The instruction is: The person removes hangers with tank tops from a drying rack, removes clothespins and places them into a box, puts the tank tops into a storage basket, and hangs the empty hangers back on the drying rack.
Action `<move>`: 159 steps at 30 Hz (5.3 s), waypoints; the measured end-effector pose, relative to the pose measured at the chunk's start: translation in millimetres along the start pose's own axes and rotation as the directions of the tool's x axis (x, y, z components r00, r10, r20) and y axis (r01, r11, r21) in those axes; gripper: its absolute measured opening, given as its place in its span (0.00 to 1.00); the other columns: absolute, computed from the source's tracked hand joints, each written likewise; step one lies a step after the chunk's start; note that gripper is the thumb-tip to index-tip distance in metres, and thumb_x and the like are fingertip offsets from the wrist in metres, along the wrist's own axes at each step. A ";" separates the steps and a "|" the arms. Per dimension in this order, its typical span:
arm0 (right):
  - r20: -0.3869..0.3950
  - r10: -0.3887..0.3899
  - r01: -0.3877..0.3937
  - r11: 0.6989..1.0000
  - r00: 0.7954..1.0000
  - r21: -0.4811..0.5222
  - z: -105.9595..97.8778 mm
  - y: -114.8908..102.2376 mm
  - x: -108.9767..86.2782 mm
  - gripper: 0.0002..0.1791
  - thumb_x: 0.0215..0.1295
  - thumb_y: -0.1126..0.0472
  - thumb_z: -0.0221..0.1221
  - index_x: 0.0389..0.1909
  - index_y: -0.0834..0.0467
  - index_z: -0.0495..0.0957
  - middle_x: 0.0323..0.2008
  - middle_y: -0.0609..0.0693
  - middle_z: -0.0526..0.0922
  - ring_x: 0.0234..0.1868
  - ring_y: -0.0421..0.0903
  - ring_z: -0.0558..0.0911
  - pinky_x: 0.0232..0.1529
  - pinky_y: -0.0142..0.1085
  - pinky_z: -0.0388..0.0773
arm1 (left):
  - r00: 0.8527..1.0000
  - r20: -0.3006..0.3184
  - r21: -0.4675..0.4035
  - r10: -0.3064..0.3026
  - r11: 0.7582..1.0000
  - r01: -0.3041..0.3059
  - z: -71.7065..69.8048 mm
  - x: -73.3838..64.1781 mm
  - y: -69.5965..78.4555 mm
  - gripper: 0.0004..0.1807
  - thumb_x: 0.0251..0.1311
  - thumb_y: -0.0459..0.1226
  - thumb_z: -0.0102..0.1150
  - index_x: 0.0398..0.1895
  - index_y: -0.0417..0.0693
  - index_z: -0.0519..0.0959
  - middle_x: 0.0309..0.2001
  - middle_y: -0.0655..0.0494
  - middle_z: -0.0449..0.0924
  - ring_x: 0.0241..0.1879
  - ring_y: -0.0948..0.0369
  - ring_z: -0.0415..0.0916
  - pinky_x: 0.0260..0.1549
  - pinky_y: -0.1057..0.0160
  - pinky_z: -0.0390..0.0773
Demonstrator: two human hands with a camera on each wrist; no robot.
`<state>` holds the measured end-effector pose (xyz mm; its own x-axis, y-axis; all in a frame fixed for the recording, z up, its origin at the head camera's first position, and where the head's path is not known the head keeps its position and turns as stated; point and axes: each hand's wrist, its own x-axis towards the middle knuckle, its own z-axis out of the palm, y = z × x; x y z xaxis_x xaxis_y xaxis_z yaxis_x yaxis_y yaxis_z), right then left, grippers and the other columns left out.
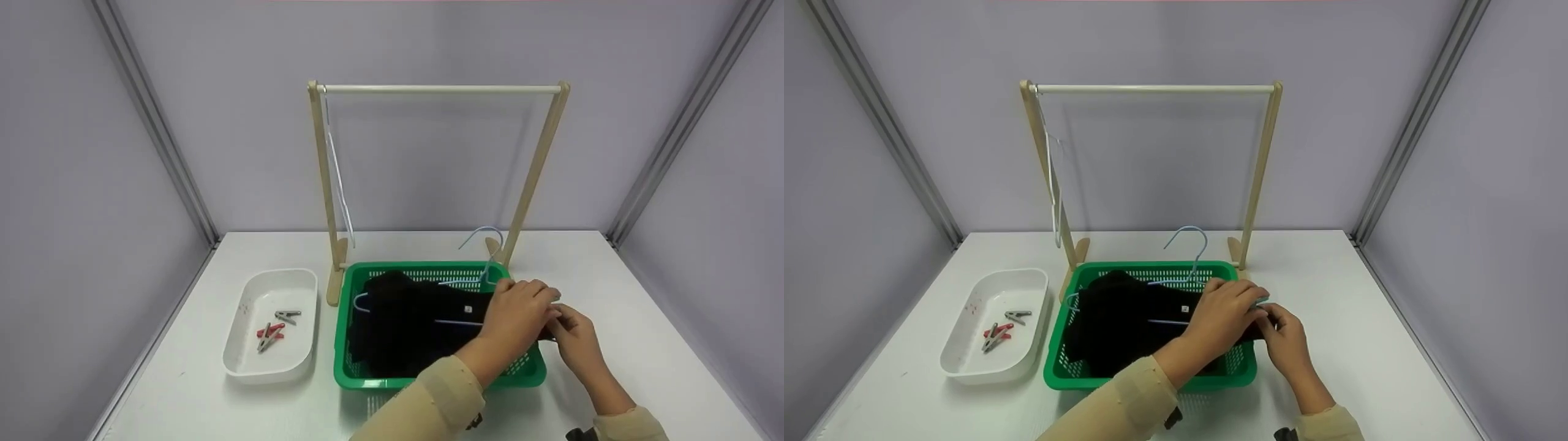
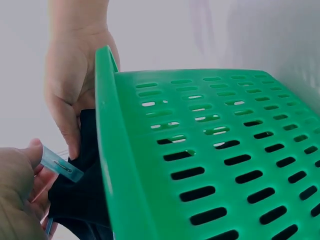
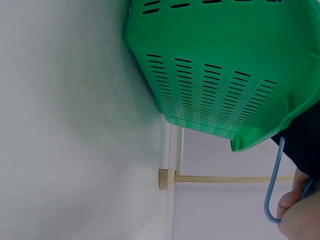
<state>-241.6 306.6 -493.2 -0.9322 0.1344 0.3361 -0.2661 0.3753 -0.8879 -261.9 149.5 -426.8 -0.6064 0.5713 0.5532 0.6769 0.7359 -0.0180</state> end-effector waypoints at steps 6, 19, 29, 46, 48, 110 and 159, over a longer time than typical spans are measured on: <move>0.013 -0.008 0.009 1.000 1.000 -0.007 -0.9 0.1 -0.4 0.11 0.76 0.64 0.53 0.46 0.68 0.81 0.34 0.48 0.86 0.34 0.42 0.87 0.36 0.33 0.84 | 0.998 -0.069 -0.047 -0.004 0.999 0.001 0.3 0.8 -2.6 0.13 0.71 0.51 0.56 0.55 0.69 0.81 0.50 0.75 0.81 0.51 0.75 0.76 0.51 0.70 0.70; 0.014 0.003 -0.003 1.000 1.000 0.004 -0.4 0.0 -0.4 0.11 0.76 0.64 0.54 0.47 0.67 0.81 0.36 0.51 0.86 0.36 0.43 0.87 0.38 0.34 0.85 | 0.974 -0.220 -0.292 -0.058 0.956 -0.009 4.7 -0.4 -7.8 0.10 0.66 0.43 0.64 0.48 0.66 0.86 0.46 0.75 0.84 0.48 0.76 0.78 0.46 0.75 0.66; 0.004 0.003 -0.003 0.999 1.000 -0.053 0.4 3.6 1.5 0.10 0.76 0.64 0.53 0.40 0.65 0.81 0.35 0.51 0.85 0.36 0.41 0.86 0.37 0.32 0.84 | 0.988 -0.142 -0.384 -0.059 0.923 0.000 -2.8 -2.7 -13.2 0.17 0.69 0.47 0.59 0.59 0.60 0.79 0.53 0.69 0.79 0.54 0.72 0.75 0.57 0.74 0.66; -0.008 0.033 -0.034 0.998 0.999 -0.056 -2.1 -1.6 0.3 0.12 0.75 0.61 0.55 0.44 0.65 0.82 0.35 0.52 0.86 0.34 0.40 0.85 0.35 0.31 0.83 | 0.981 -0.181 -0.587 -0.070 0.808 -0.050 -21.7 -16.3 -41.0 0.21 0.72 0.47 0.56 0.63 0.52 0.75 0.57 0.60 0.76 0.56 0.70 0.73 0.61 0.76 0.66; -0.013 0.039 -0.040 0.998 0.999 -0.051 -2.4 -1.6 0.5 0.12 0.76 0.60 0.55 0.43 0.66 0.82 0.34 0.51 0.85 0.34 0.40 0.85 0.35 0.32 0.83 | 0.980 -0.186 -0.589 -0.070 0.807 -0.054 -25.5 -17.8 -43.8 0.21 0.72 0.47 0.56 0.63 0.51 0.74 0.58 0.60 0.76 0.58 0.70 0.73 0.62 0.76 0.65; -0.033 0.046 -0.048 0.998 0.998 -0.050 -7.0 2.4 1.6 0.13 0.75 0.60 0.56 0.41 0.67 0.81 0.34 0.51 0.85 0.33 0.41 0.84 0.34 0.32 0.83 | 0.572 -0.786 -0.432 -0.234 0.870 -0.237 -115.8 -101.2 -180.9 0.18 0.63 0.38 0.61 0.51 0.33 0.79 0.46 0.42 0.80 0.43 0.52 0.79 0.49 0.64 0.80; -0.037 0.068 -0.069 0.997 0.997 -0.035 -10.0 4.7 -0.8 0.13 0.75 0.60 0.57 0.42 0.68 0.81 0.35 0.51 0.85 0.34 0.41 0.84 0.35 0.32 0.83 | 0.494 0.077 -0.291 -0.866 0.455 0.842 -38.2 -234.5 -321.3 0.25 0.66 0.34 0.57 0.65 0.32 0.71 0.60 0.32 0.70 0.60 0.36 0.68 0.61 0.40 0.69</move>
<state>-239.6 317.4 -494.5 -0.9385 0.1931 0.2864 -0.1923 0.3967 -0.8976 -321.3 -234.8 -518.9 -0.9181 -0.3266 0.2247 -0.0811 0.7096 0.6999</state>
